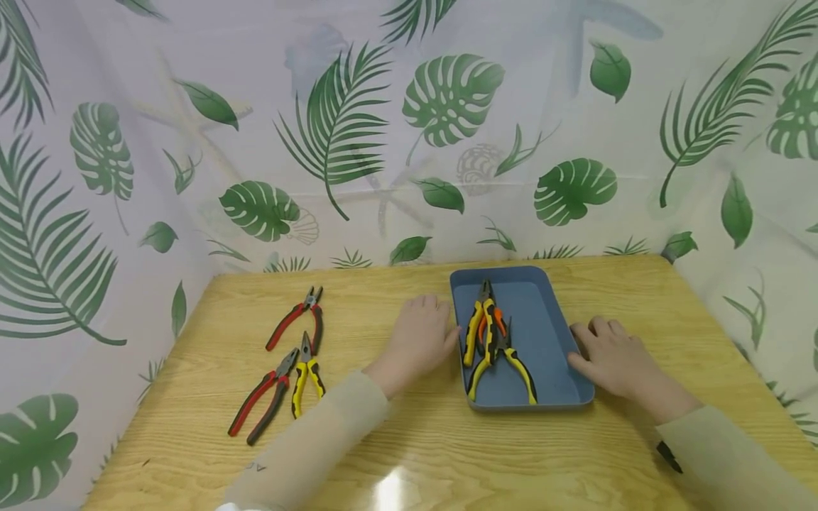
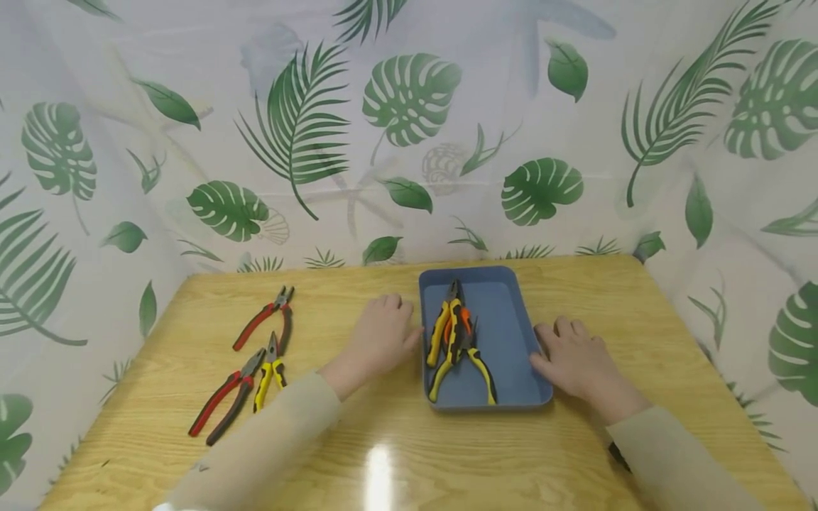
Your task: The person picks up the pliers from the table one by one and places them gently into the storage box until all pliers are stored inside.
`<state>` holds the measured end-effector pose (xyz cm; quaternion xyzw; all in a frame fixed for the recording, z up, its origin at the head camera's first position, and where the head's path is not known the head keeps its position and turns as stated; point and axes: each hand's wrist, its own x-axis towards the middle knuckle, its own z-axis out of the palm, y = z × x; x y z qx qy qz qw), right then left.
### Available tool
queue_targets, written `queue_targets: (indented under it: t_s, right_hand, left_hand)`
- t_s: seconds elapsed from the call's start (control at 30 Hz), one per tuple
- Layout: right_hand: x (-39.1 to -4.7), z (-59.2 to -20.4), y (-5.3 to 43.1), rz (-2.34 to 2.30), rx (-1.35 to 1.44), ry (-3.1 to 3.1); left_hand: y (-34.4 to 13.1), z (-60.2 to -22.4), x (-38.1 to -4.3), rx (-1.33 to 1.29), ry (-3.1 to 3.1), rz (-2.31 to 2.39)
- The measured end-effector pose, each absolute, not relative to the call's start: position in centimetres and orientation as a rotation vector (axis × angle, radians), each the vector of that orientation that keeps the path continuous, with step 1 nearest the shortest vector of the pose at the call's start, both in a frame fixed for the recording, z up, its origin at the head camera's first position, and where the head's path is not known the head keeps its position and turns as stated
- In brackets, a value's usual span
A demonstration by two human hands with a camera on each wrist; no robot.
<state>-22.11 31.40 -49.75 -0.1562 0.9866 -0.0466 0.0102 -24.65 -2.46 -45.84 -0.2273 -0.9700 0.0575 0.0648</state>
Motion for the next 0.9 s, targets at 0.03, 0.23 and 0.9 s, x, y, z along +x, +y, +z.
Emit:
queue_targets:
  t_s: [0.03, 0.23, 0.9]
  right_hand:
    - [-22.1, -49.8, 31.4, -0.146, -0.487, 3.077]
    - [-22.1, -49.7, 31.4, -0.154, -0.473, 3.070]
    - [-21.9, -49.5, 31.2, -0.173, -0.470, 3.073]
  left_hand:
    - [-2.7, -45.8, -24.7, -0.680, -2.934, 0.170]
    - [-4.1, -45.6, -24.9, -0.642, -2.948, 0.156]
    - [-8.4, -44.7, -25.4, -0.510, -3.001, 0.017]
